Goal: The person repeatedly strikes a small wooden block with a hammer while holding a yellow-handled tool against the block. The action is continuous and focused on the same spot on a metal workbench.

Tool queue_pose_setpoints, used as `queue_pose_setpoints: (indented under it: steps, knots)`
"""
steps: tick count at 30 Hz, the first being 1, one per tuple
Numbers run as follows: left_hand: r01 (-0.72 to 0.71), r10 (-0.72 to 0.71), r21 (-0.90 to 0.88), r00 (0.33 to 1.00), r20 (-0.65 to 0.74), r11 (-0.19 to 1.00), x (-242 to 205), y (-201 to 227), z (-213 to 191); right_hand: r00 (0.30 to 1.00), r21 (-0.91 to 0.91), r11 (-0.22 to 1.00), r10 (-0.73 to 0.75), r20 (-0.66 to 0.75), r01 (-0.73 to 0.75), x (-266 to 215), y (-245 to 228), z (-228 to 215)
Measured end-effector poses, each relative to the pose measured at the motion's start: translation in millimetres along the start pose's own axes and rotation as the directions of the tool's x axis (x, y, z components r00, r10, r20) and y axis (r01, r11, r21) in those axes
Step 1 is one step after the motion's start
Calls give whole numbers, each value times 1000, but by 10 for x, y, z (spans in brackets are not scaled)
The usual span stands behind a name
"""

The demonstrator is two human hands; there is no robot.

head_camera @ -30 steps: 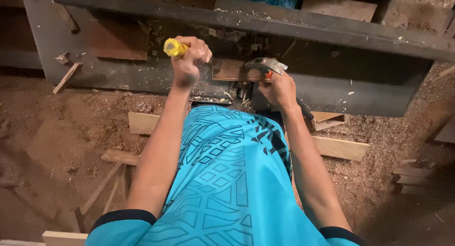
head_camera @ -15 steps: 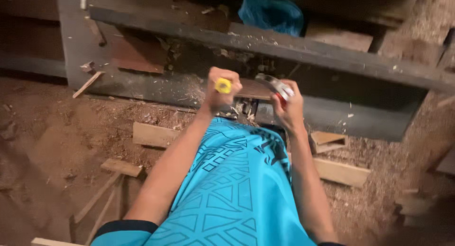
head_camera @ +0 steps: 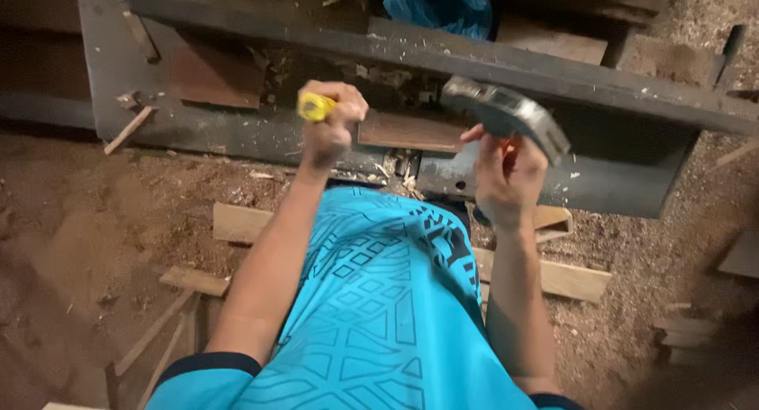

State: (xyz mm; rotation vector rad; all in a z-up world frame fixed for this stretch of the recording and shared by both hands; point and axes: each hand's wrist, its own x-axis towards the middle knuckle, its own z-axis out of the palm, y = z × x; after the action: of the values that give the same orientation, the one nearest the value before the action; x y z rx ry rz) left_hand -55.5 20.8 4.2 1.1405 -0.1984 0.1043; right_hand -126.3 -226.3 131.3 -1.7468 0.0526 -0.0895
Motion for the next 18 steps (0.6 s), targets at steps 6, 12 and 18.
queue_pose_setpoints:
  steps: [6, 12, 18]
  knots:
    - [98, -99, 8, 995, 32, 995, -29, 43, 139, 986, 36, 985, 166, 22, -167, -189, 0, 17]
    - [124, -126, 105, 992, 13, 987, -44, 62, 76, 992, 11, 992, 129, -3, -129, -235, 59, -27]
    - [110, -110, 82, 994, -8, 991, -1, 55, 87, 989, 18, 989, 149, -10, -149, -173, 42, -50]
